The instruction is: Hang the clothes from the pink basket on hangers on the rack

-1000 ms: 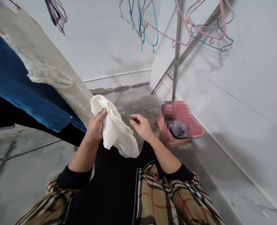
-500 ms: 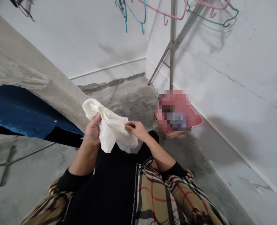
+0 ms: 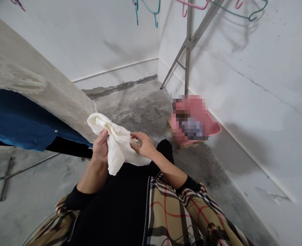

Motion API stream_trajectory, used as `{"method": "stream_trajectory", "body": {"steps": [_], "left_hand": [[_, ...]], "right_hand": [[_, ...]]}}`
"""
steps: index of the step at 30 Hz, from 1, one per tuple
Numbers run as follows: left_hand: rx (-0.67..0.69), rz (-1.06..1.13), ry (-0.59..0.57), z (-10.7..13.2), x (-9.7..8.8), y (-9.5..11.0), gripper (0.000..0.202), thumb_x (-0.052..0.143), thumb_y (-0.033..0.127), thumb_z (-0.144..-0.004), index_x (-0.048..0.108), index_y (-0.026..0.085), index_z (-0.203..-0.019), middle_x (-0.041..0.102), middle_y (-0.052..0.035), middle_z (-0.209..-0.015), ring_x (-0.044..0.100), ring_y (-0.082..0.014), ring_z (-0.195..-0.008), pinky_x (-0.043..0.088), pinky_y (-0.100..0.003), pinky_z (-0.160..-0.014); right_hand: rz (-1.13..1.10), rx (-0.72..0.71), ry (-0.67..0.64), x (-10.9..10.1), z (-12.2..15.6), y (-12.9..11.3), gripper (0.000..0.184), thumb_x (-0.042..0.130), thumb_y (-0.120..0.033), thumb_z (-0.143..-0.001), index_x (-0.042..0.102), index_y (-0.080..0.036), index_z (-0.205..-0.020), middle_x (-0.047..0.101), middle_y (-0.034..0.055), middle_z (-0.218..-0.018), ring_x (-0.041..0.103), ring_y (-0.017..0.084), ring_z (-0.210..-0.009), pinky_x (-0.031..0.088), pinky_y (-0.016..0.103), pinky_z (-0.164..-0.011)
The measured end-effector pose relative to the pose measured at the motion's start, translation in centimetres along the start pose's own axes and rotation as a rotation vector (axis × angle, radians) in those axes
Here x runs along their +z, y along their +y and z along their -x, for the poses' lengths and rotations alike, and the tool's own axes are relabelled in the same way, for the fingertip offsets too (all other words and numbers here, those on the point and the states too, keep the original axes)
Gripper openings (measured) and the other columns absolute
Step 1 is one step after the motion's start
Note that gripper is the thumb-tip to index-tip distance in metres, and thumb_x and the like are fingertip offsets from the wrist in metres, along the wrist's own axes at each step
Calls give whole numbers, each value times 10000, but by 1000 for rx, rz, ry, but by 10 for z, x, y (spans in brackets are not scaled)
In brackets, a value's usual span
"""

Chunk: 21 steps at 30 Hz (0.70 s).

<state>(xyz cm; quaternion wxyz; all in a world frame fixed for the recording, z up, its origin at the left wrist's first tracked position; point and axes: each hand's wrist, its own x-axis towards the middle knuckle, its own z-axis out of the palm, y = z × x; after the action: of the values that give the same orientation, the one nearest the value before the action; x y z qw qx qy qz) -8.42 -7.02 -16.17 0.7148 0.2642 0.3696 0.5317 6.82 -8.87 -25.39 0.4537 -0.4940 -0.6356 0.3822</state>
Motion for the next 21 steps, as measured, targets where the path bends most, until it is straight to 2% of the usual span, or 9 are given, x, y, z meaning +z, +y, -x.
{"method": "stream_trajectory", "body": {"steps": [5, 11, 15, 18, 21], "left_hand": [[32, 22, 23, 4, -1, 2, 369, 844, 420, -569, 670, 197, -807, 704, 10, -679, 719, -277, -866, 595, -373, -805], [27, 91, 154, -6, -12, -2, 336, 798, 338, -637, 664, 198, -911, 723, 2, -747, 714, -247, -859, 579, -343, -826], [-19, 100, 225, -15, -21, -11, 386, 789, 276, -609, 647, 181, -955, 721, -5, -788, 697, -210, -783, 566, -314, -767], [-14, 43, 217, -18, -27, -17, 390, 788, 208, -571, 635, 176, -929, 711, 4, -787, 667, -168, -703, 542, -281, -704], [54, -76, 142, -20, -35, -22, 378, 757, 147, -569, 629, 186, -922, 695, 27, -801, 631, -116, -674, 495, -216, -657]], "right_hand": [[-61, 115, 122, -8, -3, 5, 221, 545, -324, -814, 684, -184, -911, 695, 48, -868, 601, 162, -760, 475, 302, -726], [-245, 171, 356, -51, -7, -8, 216, 579, -382, -809, 630, -203, -919, 654, 13, -827, 579, 147, -731, 465, 261, -668], [-444, 206, 392, -78, -1, -24, 271, 700, -389, -742, 627, -223, -943, 636, -22, -799, 552, 109, -639, 444, 226, -594], [-433, 212, 427, -90, 5, -38, 305, 729, -420, -729, 648, -217, -942, 655, -10, -809, 564, 113, -637, 455, 233, -595], [-403, 201, 504, -95, 9, -53, 304, 715, -460, -732, 640, -213, -893, 643, -1, -782, 560, 121, -633, 463, 247, -595]]}}
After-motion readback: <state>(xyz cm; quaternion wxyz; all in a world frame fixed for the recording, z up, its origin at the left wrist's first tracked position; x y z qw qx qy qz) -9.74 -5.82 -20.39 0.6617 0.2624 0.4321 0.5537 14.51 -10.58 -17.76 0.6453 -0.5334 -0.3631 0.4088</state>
